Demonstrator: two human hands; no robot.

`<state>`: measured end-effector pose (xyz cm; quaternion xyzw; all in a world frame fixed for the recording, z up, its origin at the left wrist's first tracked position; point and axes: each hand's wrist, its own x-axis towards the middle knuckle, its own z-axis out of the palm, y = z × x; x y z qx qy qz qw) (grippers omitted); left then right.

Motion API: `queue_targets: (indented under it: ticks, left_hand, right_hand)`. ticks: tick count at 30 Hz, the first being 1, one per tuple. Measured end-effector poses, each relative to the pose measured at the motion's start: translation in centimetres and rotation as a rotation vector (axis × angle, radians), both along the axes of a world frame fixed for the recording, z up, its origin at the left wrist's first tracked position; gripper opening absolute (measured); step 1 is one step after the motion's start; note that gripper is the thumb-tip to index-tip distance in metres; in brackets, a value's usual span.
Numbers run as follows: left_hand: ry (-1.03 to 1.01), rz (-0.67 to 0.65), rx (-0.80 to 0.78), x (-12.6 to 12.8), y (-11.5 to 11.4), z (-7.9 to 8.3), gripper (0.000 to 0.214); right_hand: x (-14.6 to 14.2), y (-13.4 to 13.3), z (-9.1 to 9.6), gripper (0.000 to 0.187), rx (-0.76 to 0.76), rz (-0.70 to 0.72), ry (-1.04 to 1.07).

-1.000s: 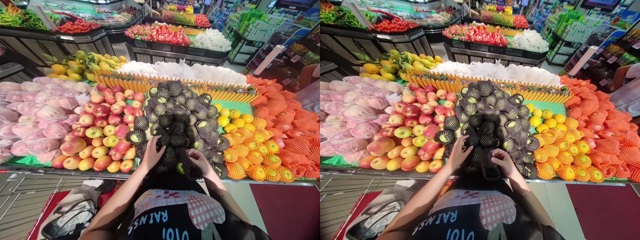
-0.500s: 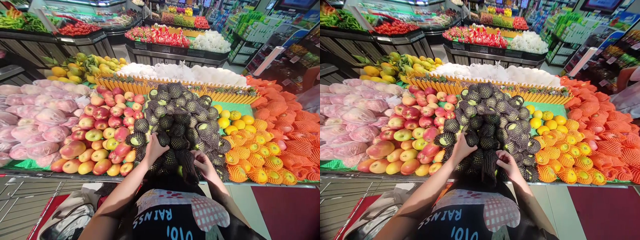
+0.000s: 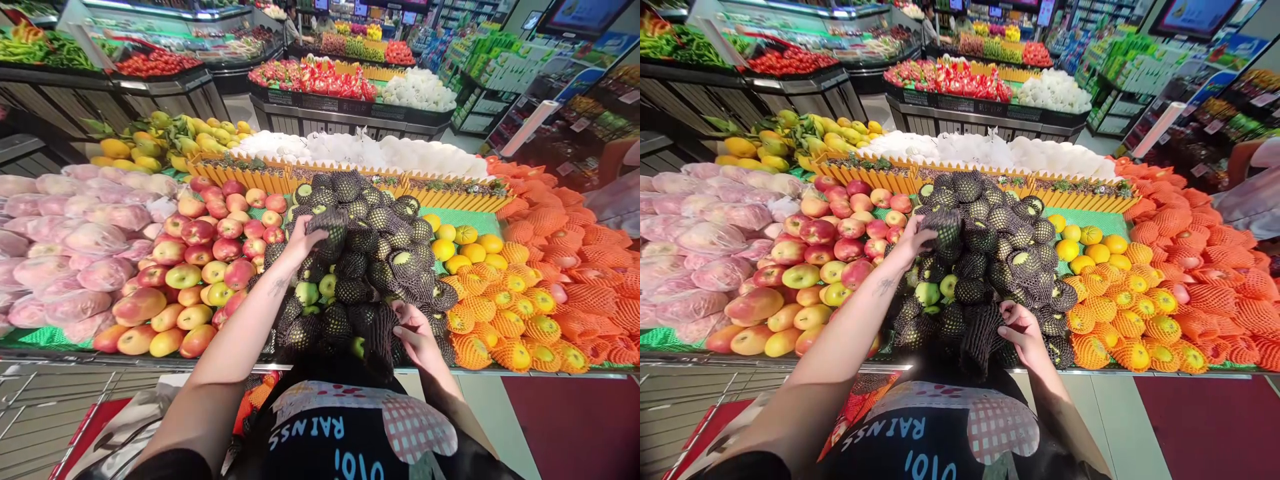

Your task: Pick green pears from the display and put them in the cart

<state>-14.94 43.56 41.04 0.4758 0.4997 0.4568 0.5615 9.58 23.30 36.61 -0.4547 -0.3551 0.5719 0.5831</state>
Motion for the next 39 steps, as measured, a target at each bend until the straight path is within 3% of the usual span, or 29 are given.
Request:
queue_targets:
  ticks: [4,7,10,14,16,18,20,21,24,26,28,30,33,35,37,39]
  left_hand:
    - [0.098,0.113,0.291,4.8,5.0,0.4,0.052]
    - [0.336,-0.014,0.482,7.5,7.1,-0.3,0.061]
    - [0.592,-0.182,0.435,8.7,8.0,-0.6,0.071]
    - [0.668,-0.206,0.332,8.4,8.1,-0.1,0.078]
    - [0.667,-0.195,0.388,7.7,6.8,0.5,0.079]
    - [0.665,-0.212,0.506,6.9,4.0,1.1,0.075]
    - [0.635,-0.351,0.629,6.1,-0.2,1.5,0.062]
    - [0.597,-0.486,0.647,5.9,-2.7,1.4,0.052]
    - [0.421,-0.915,0.484,5.2,-10.0,0.3,0.041]
    - [0.403,-0.984,0.381,4.6,-13.6,-0.8,0.043]
    - [0.401,-0.941,0.356,3.8,-15.6,-1.6,0.038]
    - [0.358,-0.86,0.354,2.6,-16.3,-1.8,0.029]
    - [0.303,-0.648,0.347,0.7,-15.5,-1.6,0.021]
    - [0.32,-0.547,0.359,-0.4,-14.4,-1.6,0.023]
    - [0.358,-0.55,0.379,-1.0,-13.1,-2.3,0.024]
    - [0.492,-0.544,0.429,-1.4,-11.6,-3.6,0.024]
  right_hand:
    - [0.3,-0.6,0.6,0.04,-0.011,-0.036,0.016]
    - [0.8,-1.3,0.2,0.045,-0.011,-0.075,0.023]
    - [1.5,-1.9,-0.4,0.044,0.006,-0.102,0.018]
    - [2.0,-2.4,-0.8,0.036,0.018,-0.134,-0.006]
    - [2.0,-2.5,-0.9,0.034,0.016,-0.138,-0.038]
    - [1.7,-2.5,-1.0,0.032,0.029,-0.133,-0.08]
    - [1.3,-2.3,-1.3,0.031,0.053,-0.112,-0.109]
    - [1.0,-2.1,-1.5,0.031,0.065,-0.093,-0.116]
    - [0.2,-1.5,-1.5,0.03,0.088,-0.014,-0.107]
    - [-0.1,-1.1,-0.8,0.031,0.091,0.009,-0.101]
    - [-0.2,-0.7,0.6,0.034,0.068,0.03,-0.115]
    - [-0.2,-0.6,2.2,0.035,0.016,0.112,-0.155]
    - [-0.6,-0.4,3.5,0.035,-0.103,0.319,-0.184]
    - [-1.1,-0.1,3.1,0.029,-0.195,0.367,-0.16]
    - [-1.7,0.3,1.8,0.028,-0.251,0.315,-0.172]
    - [-2.0,0.7,0.3,0.032,-0.219,0.227,-0.321]
